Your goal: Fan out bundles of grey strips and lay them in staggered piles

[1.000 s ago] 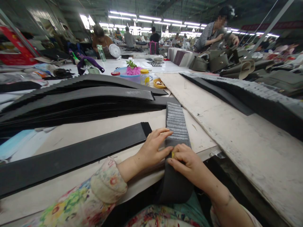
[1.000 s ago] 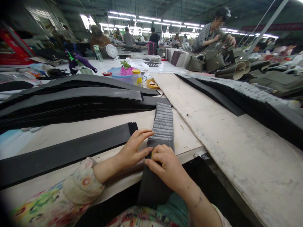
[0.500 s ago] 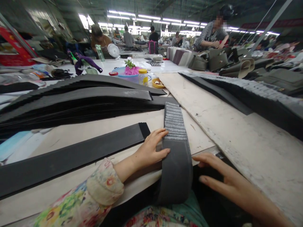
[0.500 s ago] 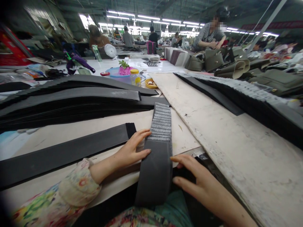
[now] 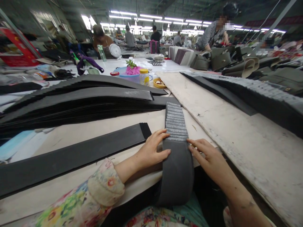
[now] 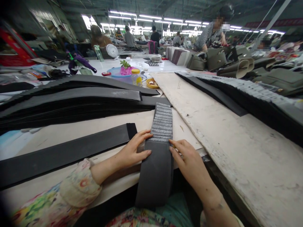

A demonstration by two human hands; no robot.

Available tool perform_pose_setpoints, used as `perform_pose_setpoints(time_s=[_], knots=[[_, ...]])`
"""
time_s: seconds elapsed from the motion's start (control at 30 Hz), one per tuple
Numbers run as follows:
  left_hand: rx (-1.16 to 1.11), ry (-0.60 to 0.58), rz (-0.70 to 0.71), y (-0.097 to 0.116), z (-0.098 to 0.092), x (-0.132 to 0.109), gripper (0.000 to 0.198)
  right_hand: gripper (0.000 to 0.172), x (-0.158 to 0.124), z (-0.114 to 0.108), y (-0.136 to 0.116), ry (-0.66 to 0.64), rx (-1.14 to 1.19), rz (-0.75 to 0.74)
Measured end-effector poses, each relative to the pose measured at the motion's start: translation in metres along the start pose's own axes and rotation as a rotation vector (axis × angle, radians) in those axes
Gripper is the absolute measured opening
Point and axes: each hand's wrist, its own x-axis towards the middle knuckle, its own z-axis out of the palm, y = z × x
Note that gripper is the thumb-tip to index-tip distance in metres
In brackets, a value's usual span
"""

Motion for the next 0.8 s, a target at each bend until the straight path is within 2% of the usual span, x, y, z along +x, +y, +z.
perform_pose_setpoints(time_s=[0.27, 0.33, 0.47, 0.57, 0.67, 0.73, 0.8], knots=[[0.007, -0.006, -0.029, 0.003, -0.002, 0.000, 0.051, 0.029, 0.024, 0.007, 0.018, -0.090, 0.271, 0.219], [0.016, -0.004, -0.031, 0.003, -0.002, 0.000, 0.051, 0.025, 0.028, 0.008, 0.017, -0.079, 0.262, 0.196], [0.040, -0.020, -0.050, 0.002, -0.003, 0.001, 0.052, 0.013, 0.018, 0.002, -0.004, 0.043, 0.181, 0.014], [0.034, -0.015, -0.057, 0.001, -0.003, 0.001, 0.057, 0.008, 0.002, -0.003, -0.022, -0.049, 0.243, -0.084], [0.014, 0.017, -0.036, 0.000, -0.003, 0.001, 0.067, 0.007, -0.007, -0.001, -0.025, -0.158, 0.405, -0.087], [0.007, 0.018, -0.003, 0.002, -0.003, 0.001, 0.058, 0.019, -0.008, 0.003, -0.018, -0.139, 0.547, -0.067], [0.009, 0.025, 0.033, 0.005, -0.004, 0.001, 0.044, 0.032, -0.008, 0.008, -0.010, -0.031, 0.591, -0.034]])
